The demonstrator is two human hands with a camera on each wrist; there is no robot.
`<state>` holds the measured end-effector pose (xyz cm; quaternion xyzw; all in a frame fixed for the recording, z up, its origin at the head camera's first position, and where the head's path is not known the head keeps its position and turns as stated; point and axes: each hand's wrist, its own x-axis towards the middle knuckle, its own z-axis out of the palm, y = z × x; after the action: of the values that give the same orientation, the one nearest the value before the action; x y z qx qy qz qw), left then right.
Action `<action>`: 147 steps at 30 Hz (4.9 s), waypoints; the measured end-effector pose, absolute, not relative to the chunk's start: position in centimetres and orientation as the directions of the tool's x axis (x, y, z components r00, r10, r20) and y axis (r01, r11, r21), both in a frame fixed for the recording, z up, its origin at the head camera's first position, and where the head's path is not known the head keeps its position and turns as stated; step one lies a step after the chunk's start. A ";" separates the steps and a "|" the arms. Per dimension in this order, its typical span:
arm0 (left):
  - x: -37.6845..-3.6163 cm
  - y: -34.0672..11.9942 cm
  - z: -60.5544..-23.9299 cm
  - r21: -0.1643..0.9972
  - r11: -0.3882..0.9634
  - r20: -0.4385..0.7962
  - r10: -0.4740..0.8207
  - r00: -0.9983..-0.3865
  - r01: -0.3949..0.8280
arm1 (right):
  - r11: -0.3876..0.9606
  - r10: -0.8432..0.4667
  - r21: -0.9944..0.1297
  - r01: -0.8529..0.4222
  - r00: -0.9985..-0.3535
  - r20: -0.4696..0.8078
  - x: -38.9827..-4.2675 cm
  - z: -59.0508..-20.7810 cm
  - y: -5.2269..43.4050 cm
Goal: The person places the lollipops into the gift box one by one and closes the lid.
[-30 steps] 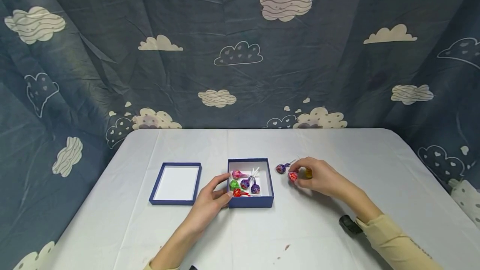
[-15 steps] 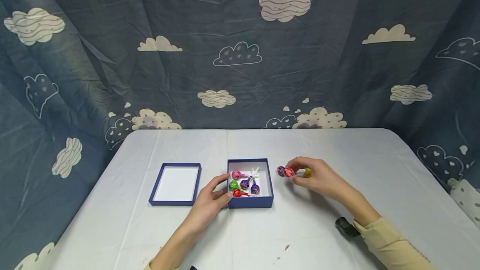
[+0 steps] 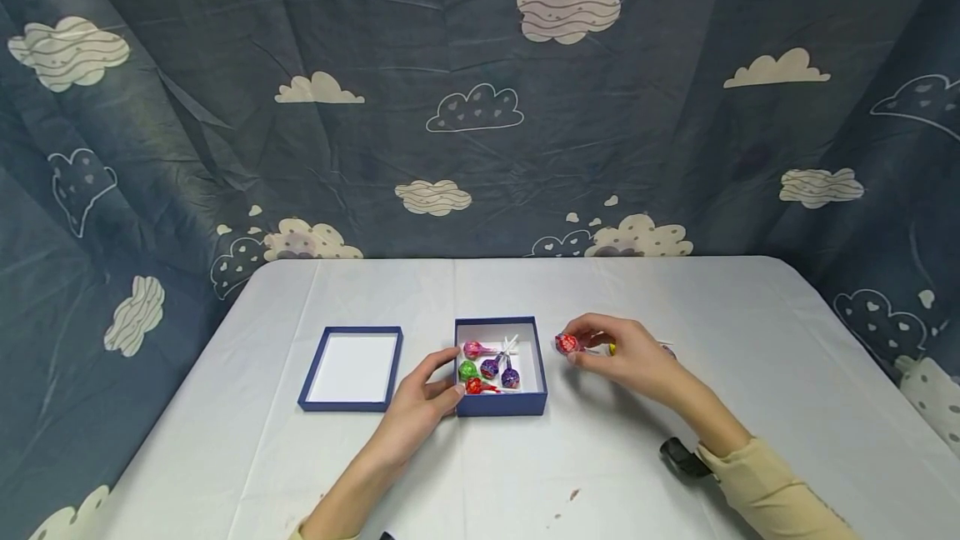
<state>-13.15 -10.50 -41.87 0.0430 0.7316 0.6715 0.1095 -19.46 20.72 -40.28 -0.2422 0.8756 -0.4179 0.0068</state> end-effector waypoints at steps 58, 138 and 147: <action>-13.4 -10.8 -42.2 0.993 0.109 -0.077 0.230 -0.970 -0.053 | 0.344 -0.481 -0.812 -0.471 -0.831 0.279 -20.4 -38.4 12.6; -13.1 -10.6 -42.0 0.996 0.080 -0.064 0.211 -0.976 -0.048 | 0.469 -0.481 -0.669 -0.577 -0.802 0.355 -19.3 -37.6 16.3; -13.0 -10.6 -42.0 0.994 0.094 -0.070 0.207 -0.976 -0.051 | 0.517 -0.425 -0.671 -0.531 -0.840 0.336 -19.3 -37.8 18.7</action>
<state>-13.05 -10.57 -42.02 0.0531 0.7333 0.6709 0.0964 -19.27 18.72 -37.84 -0.2752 0.8686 -0.4069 -0.0648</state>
